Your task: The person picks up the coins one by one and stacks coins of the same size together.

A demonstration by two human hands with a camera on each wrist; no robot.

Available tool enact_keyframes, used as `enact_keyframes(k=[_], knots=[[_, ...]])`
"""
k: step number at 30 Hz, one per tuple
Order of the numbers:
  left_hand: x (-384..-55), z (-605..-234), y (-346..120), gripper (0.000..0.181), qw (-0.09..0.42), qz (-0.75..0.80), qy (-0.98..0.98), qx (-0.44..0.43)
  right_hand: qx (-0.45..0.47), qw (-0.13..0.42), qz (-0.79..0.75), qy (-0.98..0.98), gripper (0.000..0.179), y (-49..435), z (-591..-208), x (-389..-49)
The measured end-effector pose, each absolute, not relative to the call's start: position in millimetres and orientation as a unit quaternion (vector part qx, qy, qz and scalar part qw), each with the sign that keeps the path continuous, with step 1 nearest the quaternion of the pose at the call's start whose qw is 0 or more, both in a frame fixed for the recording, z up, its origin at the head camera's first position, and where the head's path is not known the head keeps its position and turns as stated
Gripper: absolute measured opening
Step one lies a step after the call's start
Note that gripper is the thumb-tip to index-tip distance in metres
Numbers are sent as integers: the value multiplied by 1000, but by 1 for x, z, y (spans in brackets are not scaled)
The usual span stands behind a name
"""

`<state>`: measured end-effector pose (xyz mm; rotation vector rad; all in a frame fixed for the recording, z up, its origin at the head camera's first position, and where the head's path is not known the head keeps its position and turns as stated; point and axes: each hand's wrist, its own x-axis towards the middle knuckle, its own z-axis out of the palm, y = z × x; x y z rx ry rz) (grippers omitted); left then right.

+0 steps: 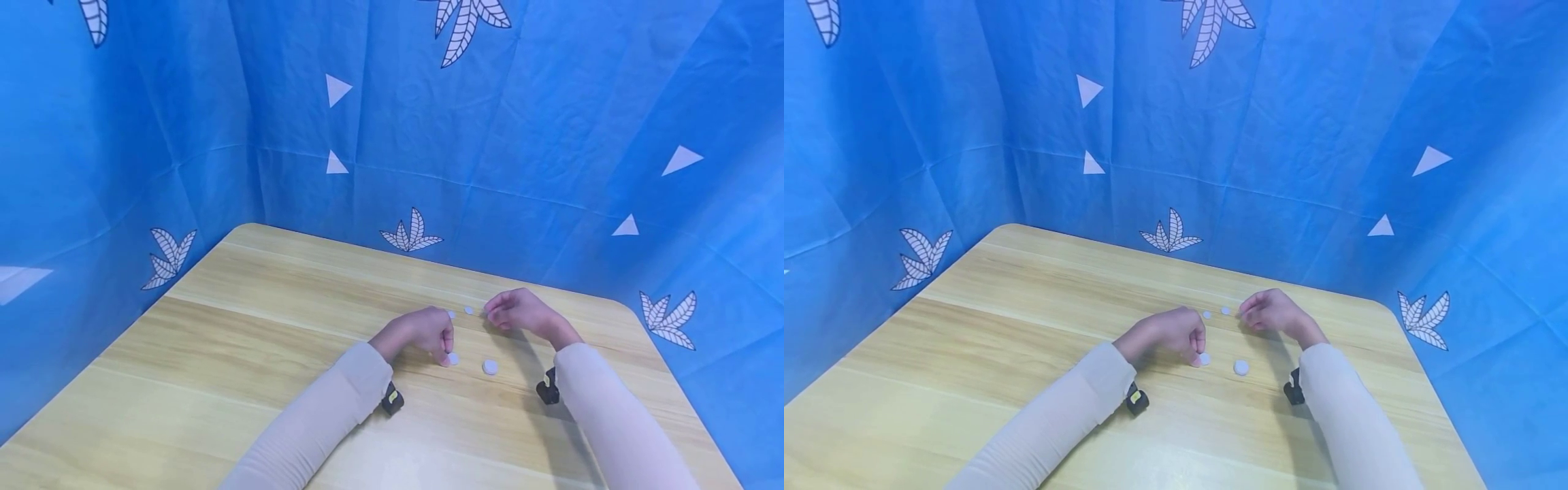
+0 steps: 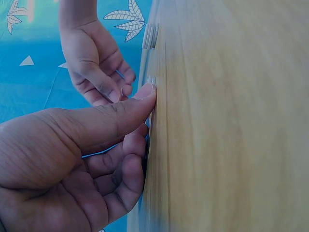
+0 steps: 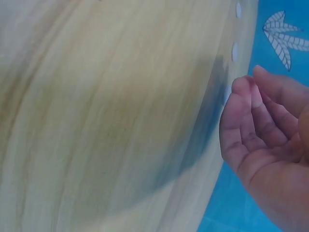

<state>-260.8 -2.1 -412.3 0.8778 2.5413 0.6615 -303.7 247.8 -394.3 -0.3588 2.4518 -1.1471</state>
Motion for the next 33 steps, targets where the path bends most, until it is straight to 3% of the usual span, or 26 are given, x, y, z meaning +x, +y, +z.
enact_keyframes(k=[18, 33], knots=[[-259, -412, -3, 16, 188, 236, 902, 308, -101, 188, -389, 896, 29, 244, -403, -323], [-257, -409, -4, 17, 187, 246, 901, 305, -59, 215, -372, 901, 35, 244, -402, -331]])
